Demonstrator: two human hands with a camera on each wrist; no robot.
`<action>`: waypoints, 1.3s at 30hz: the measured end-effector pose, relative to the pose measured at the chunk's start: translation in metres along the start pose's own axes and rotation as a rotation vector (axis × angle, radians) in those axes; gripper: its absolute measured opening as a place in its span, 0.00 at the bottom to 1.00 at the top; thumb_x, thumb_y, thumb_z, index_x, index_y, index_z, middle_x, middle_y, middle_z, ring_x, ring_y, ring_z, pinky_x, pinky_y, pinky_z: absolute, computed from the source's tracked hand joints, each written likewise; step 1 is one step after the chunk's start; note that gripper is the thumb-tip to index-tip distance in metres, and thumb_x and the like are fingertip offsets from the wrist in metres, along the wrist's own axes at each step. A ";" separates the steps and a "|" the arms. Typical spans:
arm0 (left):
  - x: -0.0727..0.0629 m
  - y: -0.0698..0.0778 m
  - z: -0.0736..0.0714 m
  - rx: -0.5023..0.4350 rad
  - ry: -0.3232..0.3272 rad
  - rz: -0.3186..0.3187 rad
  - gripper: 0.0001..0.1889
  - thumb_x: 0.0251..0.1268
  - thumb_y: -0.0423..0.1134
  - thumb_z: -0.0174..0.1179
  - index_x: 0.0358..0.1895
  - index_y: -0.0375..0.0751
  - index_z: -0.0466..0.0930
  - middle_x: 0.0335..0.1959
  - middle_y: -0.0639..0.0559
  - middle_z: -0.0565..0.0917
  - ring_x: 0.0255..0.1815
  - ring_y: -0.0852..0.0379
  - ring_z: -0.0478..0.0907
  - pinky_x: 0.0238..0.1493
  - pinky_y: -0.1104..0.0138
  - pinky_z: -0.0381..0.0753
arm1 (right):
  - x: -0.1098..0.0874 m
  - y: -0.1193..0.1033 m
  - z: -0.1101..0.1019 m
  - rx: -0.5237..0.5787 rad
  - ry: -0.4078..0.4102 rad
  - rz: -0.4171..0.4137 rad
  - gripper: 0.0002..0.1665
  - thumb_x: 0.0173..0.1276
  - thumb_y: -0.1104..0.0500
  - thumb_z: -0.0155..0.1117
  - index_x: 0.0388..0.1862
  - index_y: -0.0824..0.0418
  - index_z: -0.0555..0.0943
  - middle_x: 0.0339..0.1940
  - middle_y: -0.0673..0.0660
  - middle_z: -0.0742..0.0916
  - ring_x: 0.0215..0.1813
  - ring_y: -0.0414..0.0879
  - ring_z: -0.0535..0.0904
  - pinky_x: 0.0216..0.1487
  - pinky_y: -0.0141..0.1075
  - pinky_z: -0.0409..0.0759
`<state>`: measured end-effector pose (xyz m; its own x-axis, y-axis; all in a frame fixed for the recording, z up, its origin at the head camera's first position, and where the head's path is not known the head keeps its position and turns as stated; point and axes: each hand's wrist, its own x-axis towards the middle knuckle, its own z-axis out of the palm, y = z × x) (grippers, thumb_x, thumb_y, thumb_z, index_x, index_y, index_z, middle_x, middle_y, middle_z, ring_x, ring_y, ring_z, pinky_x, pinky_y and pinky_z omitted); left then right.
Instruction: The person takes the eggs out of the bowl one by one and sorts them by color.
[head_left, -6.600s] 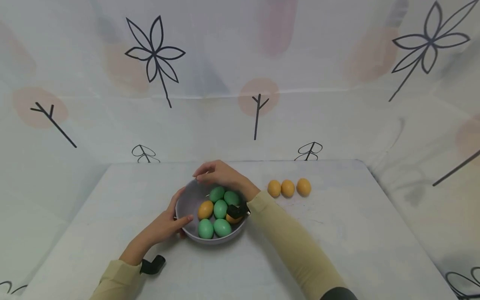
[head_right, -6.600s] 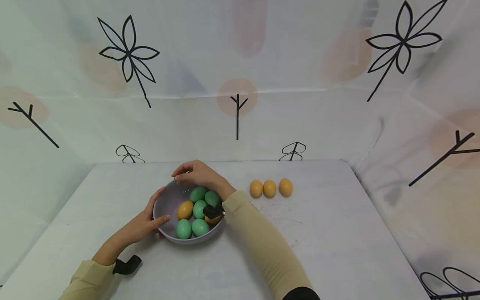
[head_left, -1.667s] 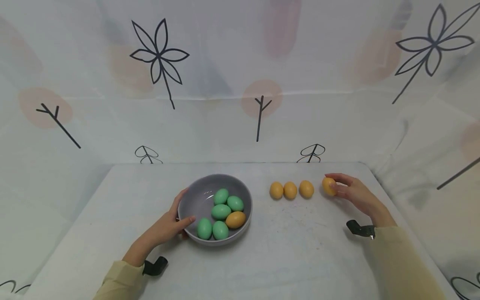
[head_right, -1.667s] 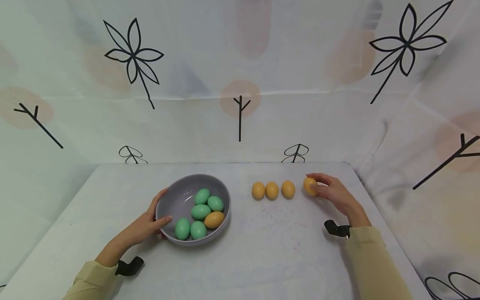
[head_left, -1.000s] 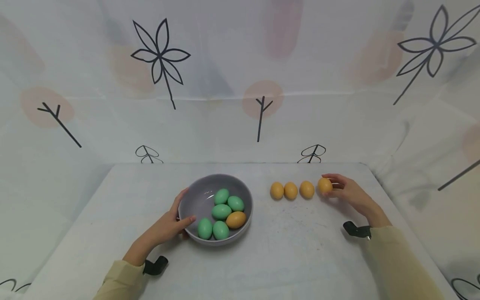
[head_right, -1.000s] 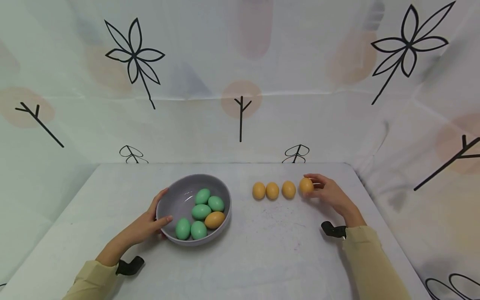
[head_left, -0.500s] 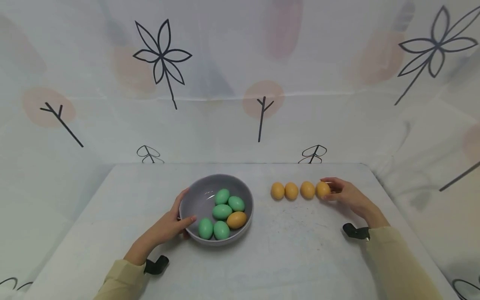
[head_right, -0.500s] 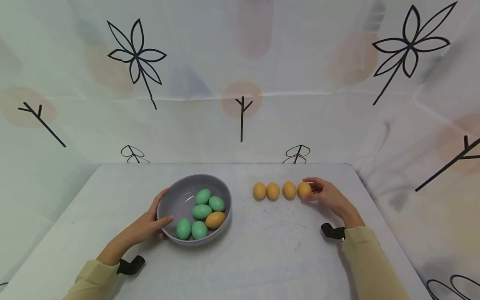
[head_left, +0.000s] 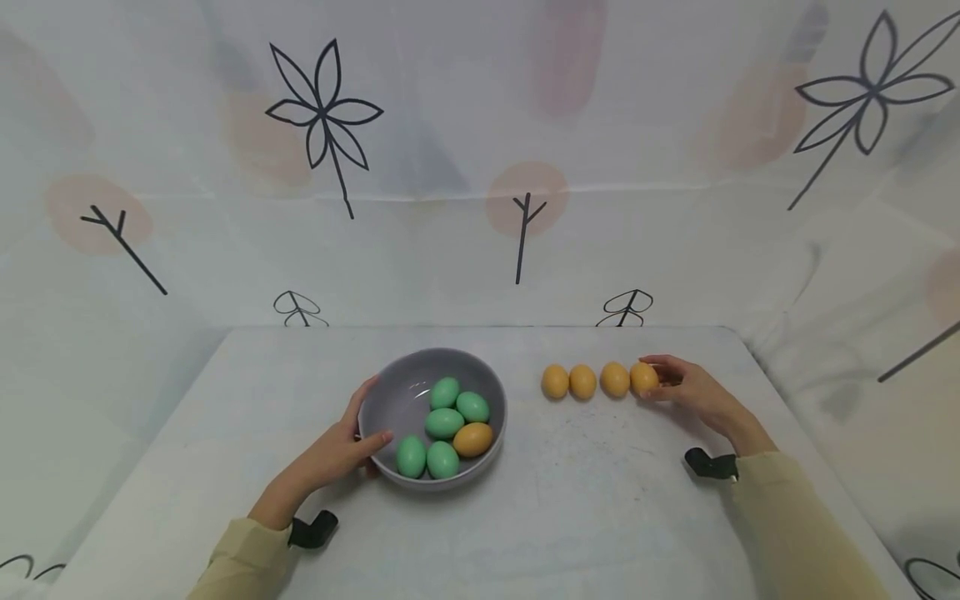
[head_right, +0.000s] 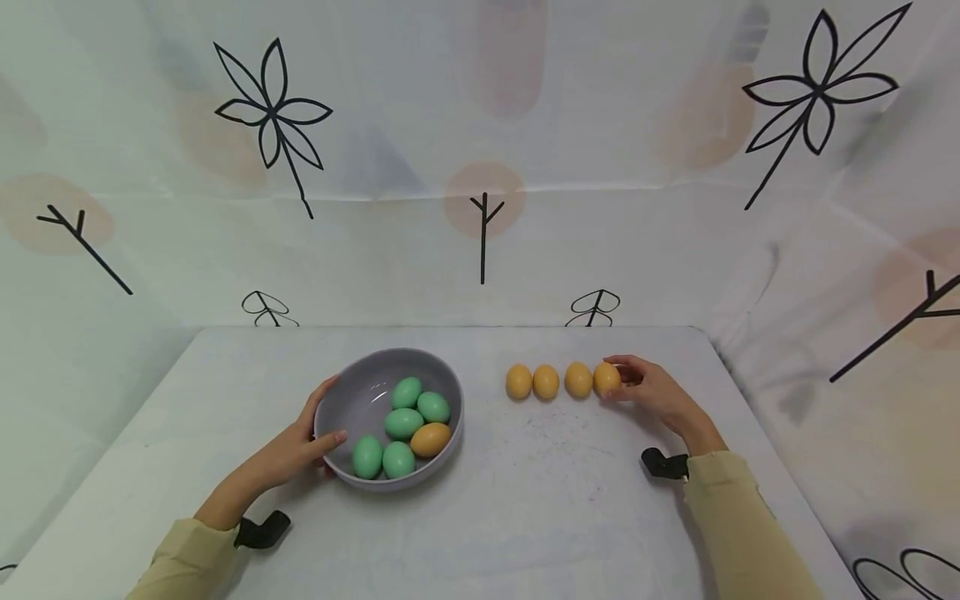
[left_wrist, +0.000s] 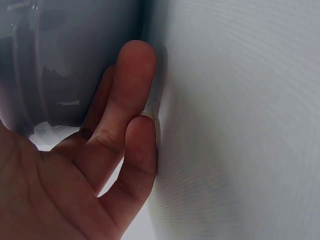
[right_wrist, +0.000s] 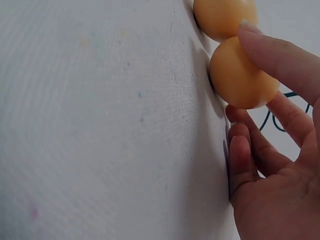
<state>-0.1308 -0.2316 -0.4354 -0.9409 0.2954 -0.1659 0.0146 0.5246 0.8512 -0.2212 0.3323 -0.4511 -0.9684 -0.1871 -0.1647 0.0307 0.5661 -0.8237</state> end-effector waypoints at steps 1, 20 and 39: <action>0.000 0.000 0.000 0.001 0.000 -0.001 0.45 0.72 0.47 0.59 0.80 0.64 0.35 0.63 0.25 0.66 0.28 0.50 0.81 0.38 0.57 0.77 | 0.000 0.001 -0.001 0.000 -0.001 -0.001 0.47 0.60 0.55 0.76 0.74 0.65 0.64 0.65 0.70 0.73 0.60 0.60 0.69 0.54 0.44 0.69; 0.001 0.000 0.002 0.023 -0.002 -0.006 0.45 0.72 0.48 0.59 0.80 0.63 0.35 0.68 0.25 0.61 0.33 0.51 0.81 0.40 0.58 0.77 | -0.004 0.007 -0.006 0.046 0.011 -0.012 0.51 0.63 0.52 0.74 0.77 0.66 0.59 0.69 0.72 0.69 0.64 0.61 0.68 0.62 0.53 0.64; 0.000 -0.001 0.000 0.005 0.010 -0.007 0.45 0.72 0.48 0.60 0.80 0.64 0.36 0.60 0.25 0.69 0.28 0.50 0.81 0.38 0.58 0.77 | -0.007 -0.032 -0.001 0.073 0.208 -0.096 0.30 0.78 0.51 0.55 0.72 0.65 0.68 0.65 0.67 0.76 0.60 0.45 0.70 0.64 0.52 0.65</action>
<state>-0.1311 -0.2316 -0.4361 -0.9441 0.2842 -0.1668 0.0100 0.5307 0.8475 -0.2154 0.3157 -0.4228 -0.9977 -0.0631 0.0255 -0.0534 0.4930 -0.8684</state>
